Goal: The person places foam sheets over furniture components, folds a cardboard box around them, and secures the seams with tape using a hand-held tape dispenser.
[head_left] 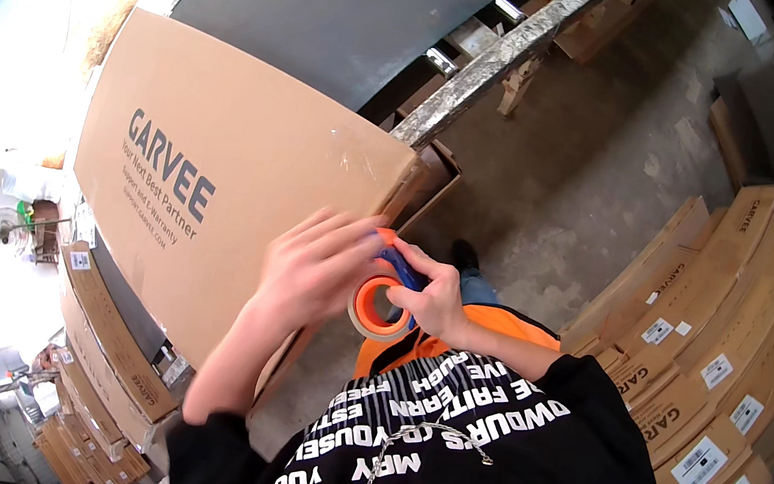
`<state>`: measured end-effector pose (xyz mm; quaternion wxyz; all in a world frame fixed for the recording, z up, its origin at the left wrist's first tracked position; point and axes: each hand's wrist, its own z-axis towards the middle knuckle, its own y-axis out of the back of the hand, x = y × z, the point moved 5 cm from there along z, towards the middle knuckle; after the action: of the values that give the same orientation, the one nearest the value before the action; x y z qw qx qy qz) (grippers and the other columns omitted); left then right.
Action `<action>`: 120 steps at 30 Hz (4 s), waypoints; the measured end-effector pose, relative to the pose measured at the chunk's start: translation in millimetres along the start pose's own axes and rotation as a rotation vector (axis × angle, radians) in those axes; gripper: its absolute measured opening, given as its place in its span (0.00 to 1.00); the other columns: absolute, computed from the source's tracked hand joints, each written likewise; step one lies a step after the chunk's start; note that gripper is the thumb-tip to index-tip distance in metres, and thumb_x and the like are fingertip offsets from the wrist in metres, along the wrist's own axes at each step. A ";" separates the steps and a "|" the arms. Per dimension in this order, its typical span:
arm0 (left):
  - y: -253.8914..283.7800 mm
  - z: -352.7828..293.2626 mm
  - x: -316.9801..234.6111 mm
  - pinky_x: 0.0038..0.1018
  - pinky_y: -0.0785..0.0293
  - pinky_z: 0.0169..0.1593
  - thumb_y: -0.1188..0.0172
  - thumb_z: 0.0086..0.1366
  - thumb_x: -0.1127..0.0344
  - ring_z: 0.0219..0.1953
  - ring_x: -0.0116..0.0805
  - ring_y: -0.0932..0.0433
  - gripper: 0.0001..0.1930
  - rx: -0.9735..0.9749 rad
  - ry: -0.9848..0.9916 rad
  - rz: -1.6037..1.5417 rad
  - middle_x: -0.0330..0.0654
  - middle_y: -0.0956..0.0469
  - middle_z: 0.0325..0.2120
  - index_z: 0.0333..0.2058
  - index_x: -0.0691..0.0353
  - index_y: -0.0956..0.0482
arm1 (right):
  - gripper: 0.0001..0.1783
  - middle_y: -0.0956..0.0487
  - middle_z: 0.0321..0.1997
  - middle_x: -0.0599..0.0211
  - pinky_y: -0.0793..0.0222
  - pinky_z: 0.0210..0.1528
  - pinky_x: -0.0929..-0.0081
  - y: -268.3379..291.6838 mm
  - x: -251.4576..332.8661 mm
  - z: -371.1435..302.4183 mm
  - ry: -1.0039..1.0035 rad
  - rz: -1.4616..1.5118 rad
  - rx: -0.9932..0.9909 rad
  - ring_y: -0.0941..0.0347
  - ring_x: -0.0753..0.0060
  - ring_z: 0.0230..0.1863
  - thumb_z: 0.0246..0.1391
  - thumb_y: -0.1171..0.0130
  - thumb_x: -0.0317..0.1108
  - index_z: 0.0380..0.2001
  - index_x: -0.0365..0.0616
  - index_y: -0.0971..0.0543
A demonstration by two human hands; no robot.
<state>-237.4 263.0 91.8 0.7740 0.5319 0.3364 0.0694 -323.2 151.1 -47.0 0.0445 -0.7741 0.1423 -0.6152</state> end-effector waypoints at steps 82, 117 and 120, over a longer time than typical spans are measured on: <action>9.7 -460.5 46.8 0.49 0.56 0.72 0.27 0.43 0.43 0.71 0.56 0.52 0.55 0.422 -0.554 0.455 0.58 0.49 0.68 0.65 0.65 0.43 | 0.31 0.20 0.44 0.59 0.26 0.48 0.56 -460.1 -242.8 -256.7 0.368 -0.803 -0.020 0.22 0.54 0.46 0.32 0.38 0.41 0.47 0.54 0.19; -61.5 -139.9 56.4 0.47 0.61 0.72 0.41 0.48 0.25 0.72 0.58 0.60 0.66 0.397 0.331 0.503 0.63 0.55 0.69 0.67 0.78 0.58 | 0.36 0.22 0.53 0.59 0.33 0.57 0.77 116.7 -98.0 -14.8 0.085 -0.162 -0.089 0.25 0.71 0.52 0.33 0.39 0.25 0.54 0.32 0.26; -60.4 -151.9 52.7 0.48 0.60 0.72 0.40 0.48 0.26 0.72 0.62 0.59 0.66 0.383 0.475 0.487 0.65 0.55 0.68 0.67 0.78 0.59 | 0.39 0.21 0.51 0.62 0.30 0.54 0.76 97.8 -82.1 72.3 -0.132 0.190 0.223 0.26 0.74 0.49 0.33 0.41 0.21 0.57 0.33 0.27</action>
<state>-302.6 379.8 -15.9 0.5222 0.7002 0.3767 0.3084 -286.2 72.6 -165.4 0.1973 -0.7863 0.1423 -0.5679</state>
